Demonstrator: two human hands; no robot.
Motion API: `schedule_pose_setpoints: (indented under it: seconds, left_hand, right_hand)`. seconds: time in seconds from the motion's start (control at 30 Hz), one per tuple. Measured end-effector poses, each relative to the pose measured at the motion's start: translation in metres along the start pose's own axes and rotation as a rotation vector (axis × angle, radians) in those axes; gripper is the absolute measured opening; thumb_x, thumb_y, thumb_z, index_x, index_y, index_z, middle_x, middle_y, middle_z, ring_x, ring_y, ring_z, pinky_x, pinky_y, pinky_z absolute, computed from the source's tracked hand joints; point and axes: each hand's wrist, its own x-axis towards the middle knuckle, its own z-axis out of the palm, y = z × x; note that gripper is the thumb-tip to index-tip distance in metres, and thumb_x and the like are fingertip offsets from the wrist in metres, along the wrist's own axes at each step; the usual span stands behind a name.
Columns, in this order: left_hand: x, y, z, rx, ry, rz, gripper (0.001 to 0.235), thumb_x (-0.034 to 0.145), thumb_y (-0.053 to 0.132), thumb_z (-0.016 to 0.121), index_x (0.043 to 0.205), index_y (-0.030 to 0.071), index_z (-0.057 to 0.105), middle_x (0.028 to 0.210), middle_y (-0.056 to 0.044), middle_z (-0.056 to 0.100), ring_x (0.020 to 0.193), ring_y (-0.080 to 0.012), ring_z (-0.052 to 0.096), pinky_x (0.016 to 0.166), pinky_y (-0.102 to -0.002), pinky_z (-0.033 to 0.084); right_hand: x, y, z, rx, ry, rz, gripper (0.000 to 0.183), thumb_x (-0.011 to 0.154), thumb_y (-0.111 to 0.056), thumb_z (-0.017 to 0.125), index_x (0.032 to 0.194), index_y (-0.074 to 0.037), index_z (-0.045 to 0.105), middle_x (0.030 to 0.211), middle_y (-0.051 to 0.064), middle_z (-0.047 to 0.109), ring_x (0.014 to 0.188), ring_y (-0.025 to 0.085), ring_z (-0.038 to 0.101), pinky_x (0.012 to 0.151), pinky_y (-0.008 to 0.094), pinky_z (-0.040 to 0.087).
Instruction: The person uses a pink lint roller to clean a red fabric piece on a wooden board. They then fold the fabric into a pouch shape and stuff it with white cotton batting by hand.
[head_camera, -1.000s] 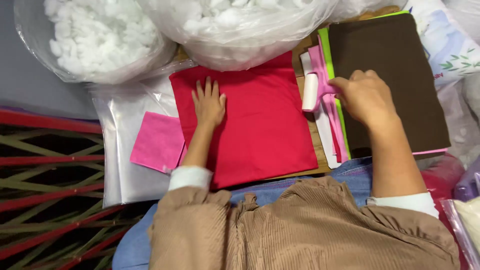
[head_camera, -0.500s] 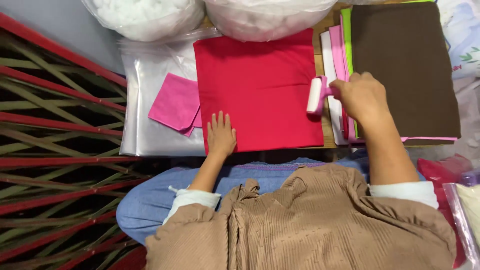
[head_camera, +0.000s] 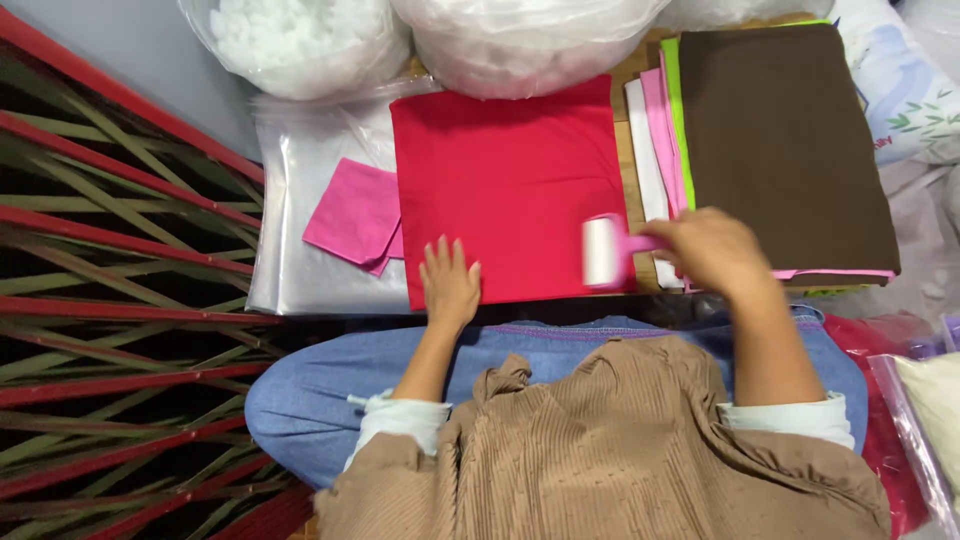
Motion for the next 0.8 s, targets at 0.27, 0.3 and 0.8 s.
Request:
schedule_pose_setpoints:
  seconds: [0.27,0.3,0.8]
  left_hand:
    - [0.062,0.033,0.005,-0.009,0.108,0.086,0.071,0.105,0.049,0.043,0.164,0.013,0.026,0.17,-0.017,0.019,0.157,-0.0439,0.011,0.121,-0.07,0.011]
    - [0.057,0.031,0.007,-0.012,0.106,0.088,0.071,0.105,0.049,0.043,0.164,0.013,0.026,0.17,-0.017,0.019,0.157,-0.0439,0.011,0.121,-0.07,0.011]
    - [-0.003,-0.03,0.014,0.174,0.143,0.217,0.076,0.098,0.061,0.048,0.16,0.019,0.035,0.169,-0.011,0.028,0.155,-0.0357,0.023,0.119,-0.069,0.02]
  right_hand:
    - [0.001,-0.023,0.007,0.147,-0.126,-0.166,0.036,0.093,-0.036,0.068,0.129,-0.04,0.066,0.114,0.009,0.072,0.117,0.032,0.068,0.096,0.045,0.058]
    - [0.003,0.006,0.013,0.146,-0.129,-0.163,0.036,0.093,-0.036,0.068,0.129,-0.04,0.066,0.114,0.009,0.072,0.117,0.032,0.068,0.096,0.045,0.058]
    - [0.032,0.058,0.012,0.06,-0.076,-0.072,0.037,0.089,-0.039,0.072,0.125,-0.033,0.074,0.103,0.015,0.078,0.111,0.035,0.073,0.096,0.045,0.058]
